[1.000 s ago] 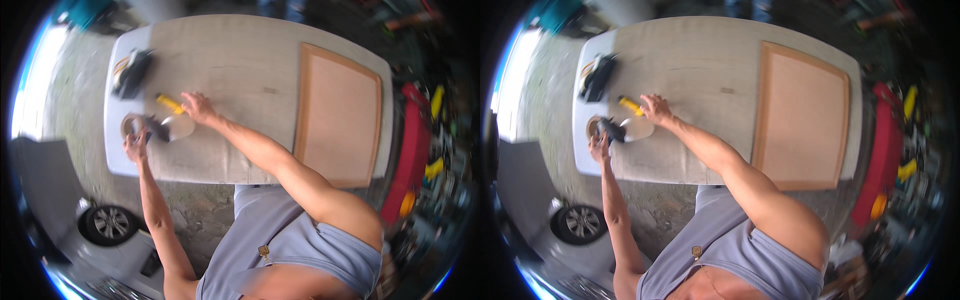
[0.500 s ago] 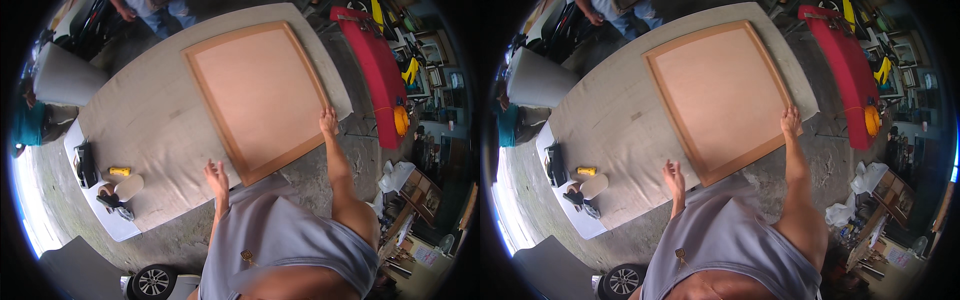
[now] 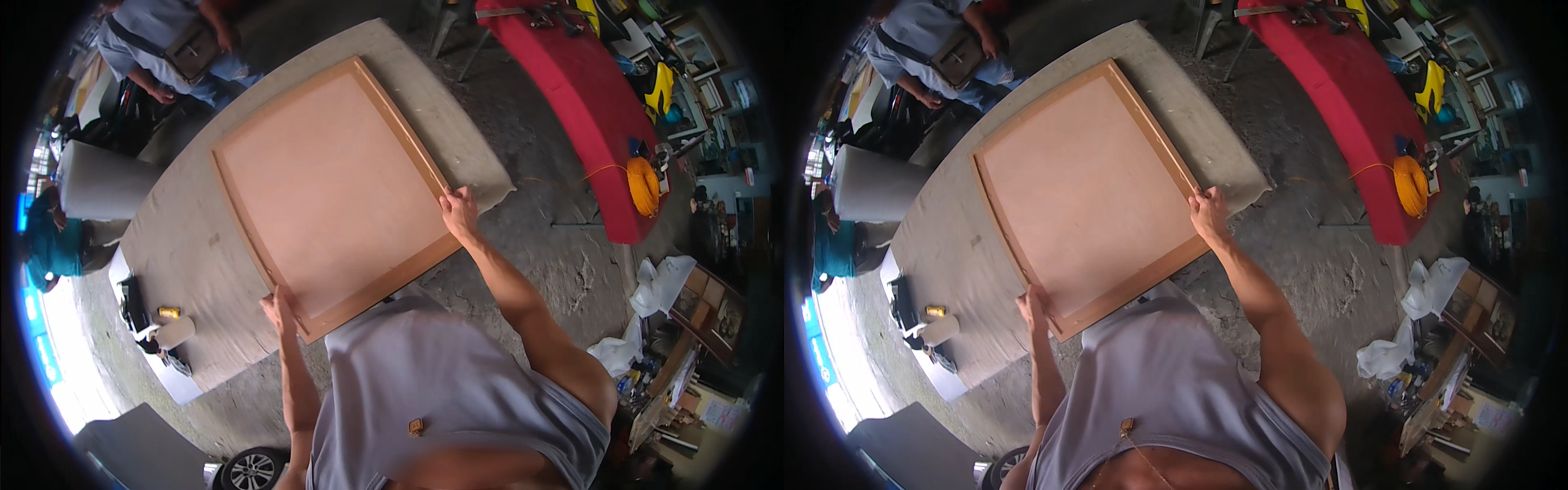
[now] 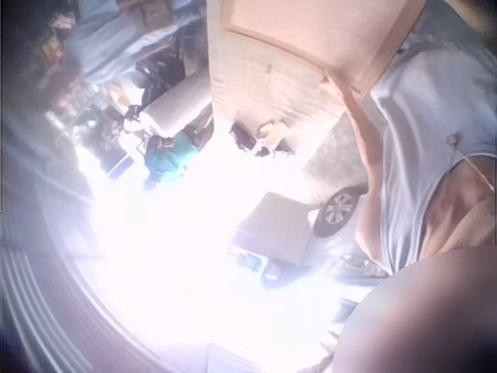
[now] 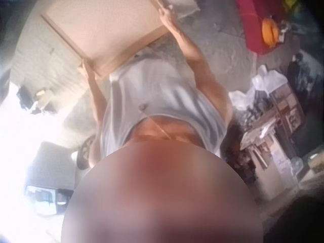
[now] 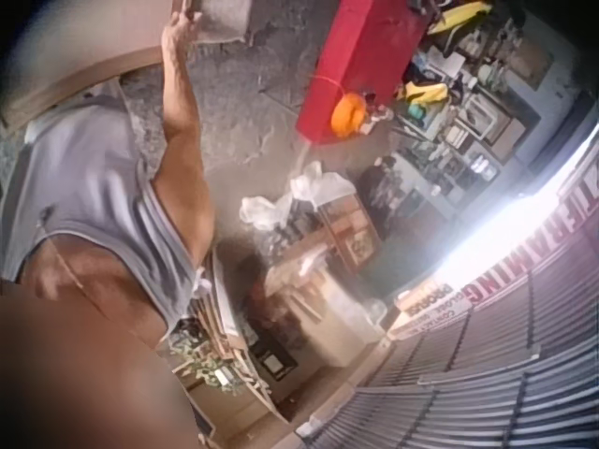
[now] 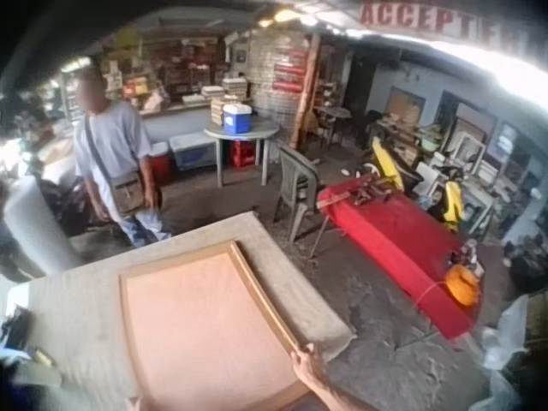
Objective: The person assembles a wooden picture frame by taping and cutting the frame pieces, then uses a drill to screw the frame together. They measure the frame with a tape measure and attach a yellow cord to the back.
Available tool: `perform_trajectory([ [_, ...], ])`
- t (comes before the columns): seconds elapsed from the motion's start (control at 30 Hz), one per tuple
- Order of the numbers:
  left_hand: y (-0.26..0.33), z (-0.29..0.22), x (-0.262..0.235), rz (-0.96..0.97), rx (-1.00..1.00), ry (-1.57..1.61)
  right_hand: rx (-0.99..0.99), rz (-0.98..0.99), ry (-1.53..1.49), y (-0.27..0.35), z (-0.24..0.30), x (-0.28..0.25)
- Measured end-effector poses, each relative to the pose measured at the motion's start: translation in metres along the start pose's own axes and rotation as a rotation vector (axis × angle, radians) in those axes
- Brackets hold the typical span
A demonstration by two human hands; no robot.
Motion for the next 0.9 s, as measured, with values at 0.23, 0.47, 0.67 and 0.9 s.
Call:
perform_trajectory([
  [0.23,0.181,-0.202,-0.064,0.3,0.448,0.256,0.154,0.37,-0.088,-0.025,-0.016,-0.024],
  [0.47,0.307,-0.303,0.01,0.757,0.951,0.707,0.206,0.675,-0.919,-0.123,0.016,-0.124],
  [0.67,0.329,-0.32,0.104,1.39,1.085,0.524,-0.288,0.666,-1.335,-0.173,0.178,-0.351],
  [0.9,0.301,-0.227,0.165,1.371,0.725,0.208,-0.268,0.568,-0.606,-0.199,0.149,-0.421],
])
Point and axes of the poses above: each hand's wrist, its own y-axis away from the middle knuckle, its own x-axis out of the palm, z = x × y, the point moved 2 cm from there along -y, towards the middle knuckle, and after that the axes turned 2 degrees about -z, right-handed, at the moved point
